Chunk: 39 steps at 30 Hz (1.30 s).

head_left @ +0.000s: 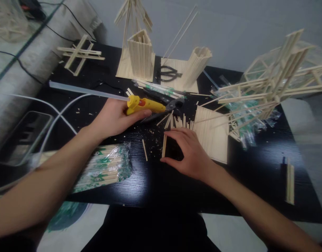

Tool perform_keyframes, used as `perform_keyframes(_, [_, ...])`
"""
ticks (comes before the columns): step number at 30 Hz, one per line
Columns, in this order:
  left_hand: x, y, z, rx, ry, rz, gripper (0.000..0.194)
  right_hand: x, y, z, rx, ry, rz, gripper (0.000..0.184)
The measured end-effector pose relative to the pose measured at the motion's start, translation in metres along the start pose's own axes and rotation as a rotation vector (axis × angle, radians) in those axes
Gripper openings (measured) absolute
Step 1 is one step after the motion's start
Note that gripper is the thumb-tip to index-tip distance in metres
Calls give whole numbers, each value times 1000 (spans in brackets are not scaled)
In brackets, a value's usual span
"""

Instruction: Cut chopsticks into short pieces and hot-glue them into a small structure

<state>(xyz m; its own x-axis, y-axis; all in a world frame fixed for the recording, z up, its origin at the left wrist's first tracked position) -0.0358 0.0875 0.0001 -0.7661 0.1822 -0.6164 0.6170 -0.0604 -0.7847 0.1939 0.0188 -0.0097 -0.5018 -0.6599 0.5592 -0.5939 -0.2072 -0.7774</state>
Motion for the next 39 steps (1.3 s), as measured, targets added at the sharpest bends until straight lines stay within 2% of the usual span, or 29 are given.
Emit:
perform_keyframes(3, [-2, 2, 0, 22, 25, -65, 49, -6, -4, 10, 38, 20, 0, 69])
perform_keyframes(11, [-7, 3, 1, 21, 9, -41, 43, -16, 0, 19, 53, 5, -18, 78])
perform_keyframes(13, [-14, 1, 3, 10, 14, 1, 37, -14, -5, 20, 29, -44, -25, 72])
perform_keyframes(16, [-28, -2, 7, -37, 0, 27, 27, -9, -13, 26, -24, -125, -28, 45])
perform_keyframes(19, [-38, 10, 13, 42, -61, 11, 22, -5, -14, 31, -23, -165, -22, 26])
perform_keyframes(20, [-41, 19, 16, 105, -55, 7, 21, -3, -13, 32, -17, -172, -17, 23])
perform_keyframes(24, [-48, 47, 25, 221, -15, -18, 22, 2, -7, 32, 3, -196, 6, 20])
perform_keyframes(26, [-51, 54, 27, 227, 30, -22, 23, 5, -5, 32, -4, -207, 22, 20])
perform_keyframes(31, [-51, 65, 30, 287, 125, -47, 32, 7, 1, 33, -12, -208, 61, 17])
perform_keyframes(39, [-53, 66, 29, 304, 145, -47, 32, 9, 2, 32, -50, -213, 60, 17])
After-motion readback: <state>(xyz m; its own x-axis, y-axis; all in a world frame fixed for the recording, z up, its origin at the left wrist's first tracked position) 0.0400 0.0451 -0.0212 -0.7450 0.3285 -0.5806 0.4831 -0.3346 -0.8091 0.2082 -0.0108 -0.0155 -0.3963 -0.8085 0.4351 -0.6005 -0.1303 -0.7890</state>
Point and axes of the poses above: each hand's wrist, its own z-axis away from the middle knuckle, its own y-axis out of the palm, x = y × z, the point moved 6 cm from there along -z, towards the middle knuckle, and after that the axes turned 6 degrees about -z, right-handed, at the moved point
